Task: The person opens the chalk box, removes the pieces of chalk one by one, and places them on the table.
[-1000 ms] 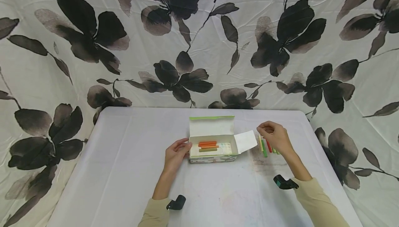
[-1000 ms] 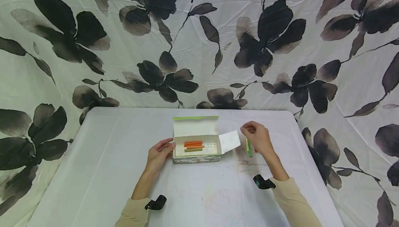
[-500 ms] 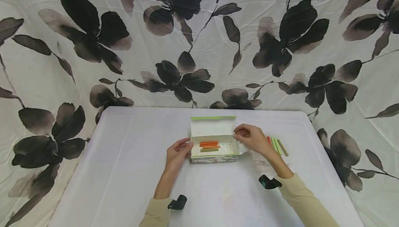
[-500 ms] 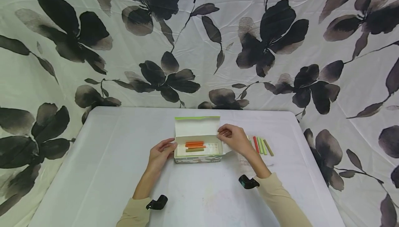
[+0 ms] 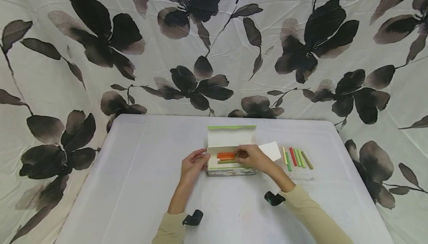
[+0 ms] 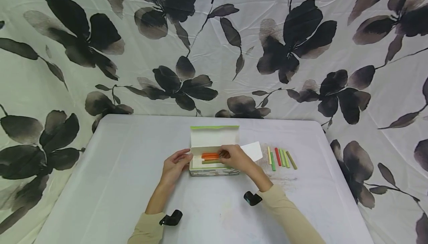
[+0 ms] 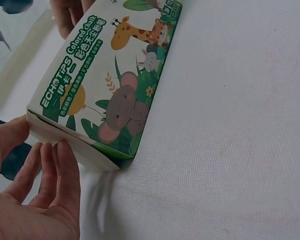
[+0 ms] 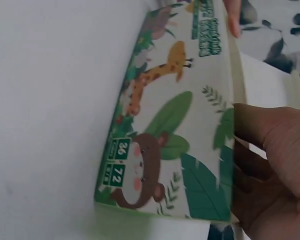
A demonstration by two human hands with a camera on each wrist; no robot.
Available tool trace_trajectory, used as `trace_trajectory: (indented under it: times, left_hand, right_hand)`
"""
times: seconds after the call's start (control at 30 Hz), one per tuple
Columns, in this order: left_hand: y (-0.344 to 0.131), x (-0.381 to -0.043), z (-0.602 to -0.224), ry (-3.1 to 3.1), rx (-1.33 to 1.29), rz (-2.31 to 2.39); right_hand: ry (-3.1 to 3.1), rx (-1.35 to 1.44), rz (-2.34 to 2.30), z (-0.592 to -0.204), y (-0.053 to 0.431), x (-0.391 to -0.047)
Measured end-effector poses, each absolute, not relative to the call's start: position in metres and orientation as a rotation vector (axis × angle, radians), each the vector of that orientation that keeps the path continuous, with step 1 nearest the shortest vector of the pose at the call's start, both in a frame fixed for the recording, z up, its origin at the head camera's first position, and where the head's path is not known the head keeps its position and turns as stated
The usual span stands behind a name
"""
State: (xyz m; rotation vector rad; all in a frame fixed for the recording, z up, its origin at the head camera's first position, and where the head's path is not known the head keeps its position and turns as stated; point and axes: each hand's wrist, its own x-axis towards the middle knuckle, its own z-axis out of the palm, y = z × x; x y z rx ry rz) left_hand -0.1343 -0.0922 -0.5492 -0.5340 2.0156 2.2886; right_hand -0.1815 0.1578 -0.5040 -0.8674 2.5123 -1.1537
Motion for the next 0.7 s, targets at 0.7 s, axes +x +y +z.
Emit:
trace_trajectory:
  times: [0.7]
  left_hand:
    - [-0.091,-0.133,-0.547,2.022,-0.518,2.285]
  right_hand:
    - [2.627,-1.043,-0.489,-0.509,0.114,-0.188]
